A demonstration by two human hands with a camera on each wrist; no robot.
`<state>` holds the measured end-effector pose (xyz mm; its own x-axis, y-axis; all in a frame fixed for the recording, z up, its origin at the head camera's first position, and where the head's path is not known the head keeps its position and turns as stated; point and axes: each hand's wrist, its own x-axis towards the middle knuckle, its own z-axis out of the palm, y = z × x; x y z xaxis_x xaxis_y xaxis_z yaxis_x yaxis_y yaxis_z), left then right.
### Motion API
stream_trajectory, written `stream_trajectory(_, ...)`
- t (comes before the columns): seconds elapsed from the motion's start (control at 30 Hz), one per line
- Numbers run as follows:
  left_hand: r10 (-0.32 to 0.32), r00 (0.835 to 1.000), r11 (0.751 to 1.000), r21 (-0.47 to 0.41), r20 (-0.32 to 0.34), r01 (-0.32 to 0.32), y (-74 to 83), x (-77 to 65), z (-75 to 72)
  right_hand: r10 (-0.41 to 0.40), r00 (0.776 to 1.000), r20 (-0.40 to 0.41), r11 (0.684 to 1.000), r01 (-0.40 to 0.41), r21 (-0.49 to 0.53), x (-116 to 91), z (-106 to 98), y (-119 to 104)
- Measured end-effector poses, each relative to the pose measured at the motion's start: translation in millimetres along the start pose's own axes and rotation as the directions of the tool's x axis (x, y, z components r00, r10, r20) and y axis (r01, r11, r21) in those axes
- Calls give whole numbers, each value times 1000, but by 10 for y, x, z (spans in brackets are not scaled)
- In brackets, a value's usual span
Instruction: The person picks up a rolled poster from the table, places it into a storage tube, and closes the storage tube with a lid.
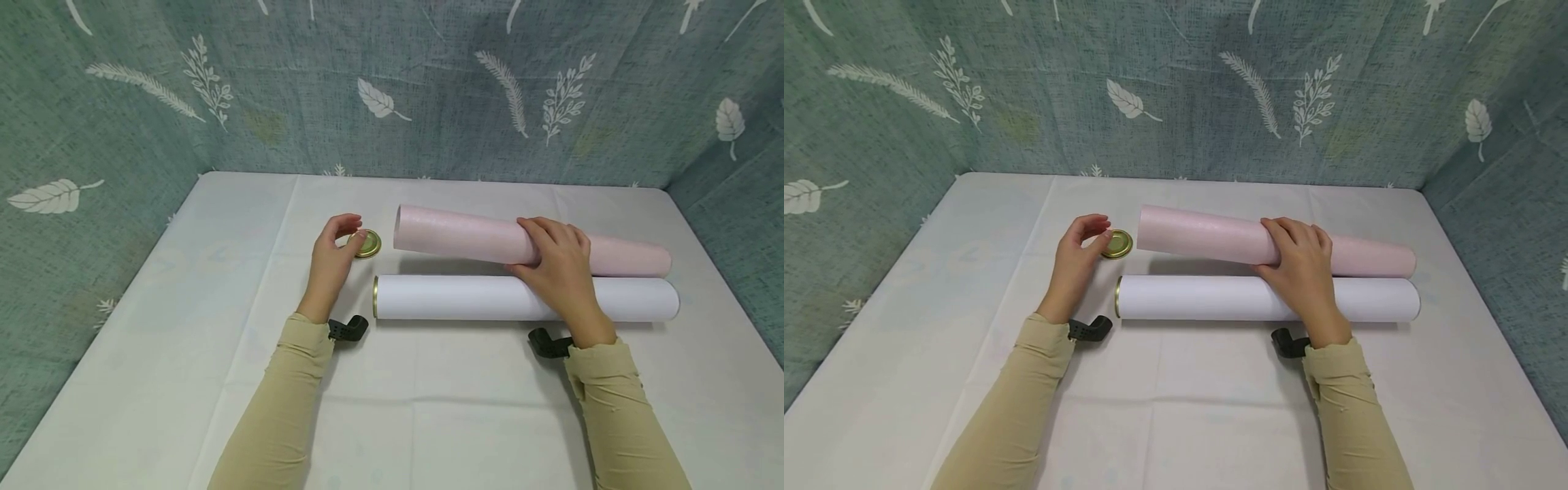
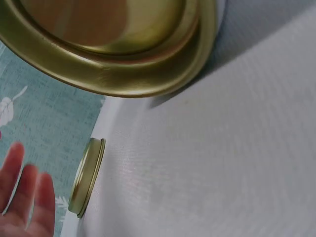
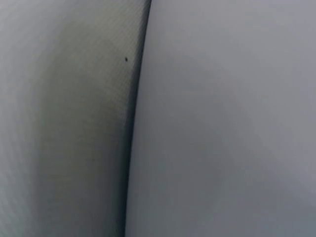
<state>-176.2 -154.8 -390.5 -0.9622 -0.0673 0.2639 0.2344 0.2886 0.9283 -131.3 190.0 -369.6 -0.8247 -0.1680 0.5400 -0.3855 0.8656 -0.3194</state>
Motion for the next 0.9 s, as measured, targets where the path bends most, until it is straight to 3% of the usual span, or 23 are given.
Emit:
stream_trajectory(0.2,-22,1000,997,74,-18,24,-16,15,1,0,1000,1,1000,0,1,-6,1,5)
stream_trajectory(0.37,-100,992,988,127,76,90,-41,7,10,1,1000,2,1000,-1,5,-14,4,9)
stream_trajectory(0.47,-124,983,977,191,138,96,-52,-1,17,1,1000,3,1000,-1,4,-11,4,9)
stream_trajectory(0.6,-115,972,956,289,206,51,-72,4,17,3,1000,5,1000,-3,2,-1,1,5)
stream_trajectory(0.77,-74,947,927,371,314,-50,-85,7,15,8,1000,11,1000,-8,5,10,-3,-3)
stream_trajectory(0.9,-74,941,900,428,330,-79,-71,-11,20,4,1000,7,1000,-4,4,11,-2,-1)
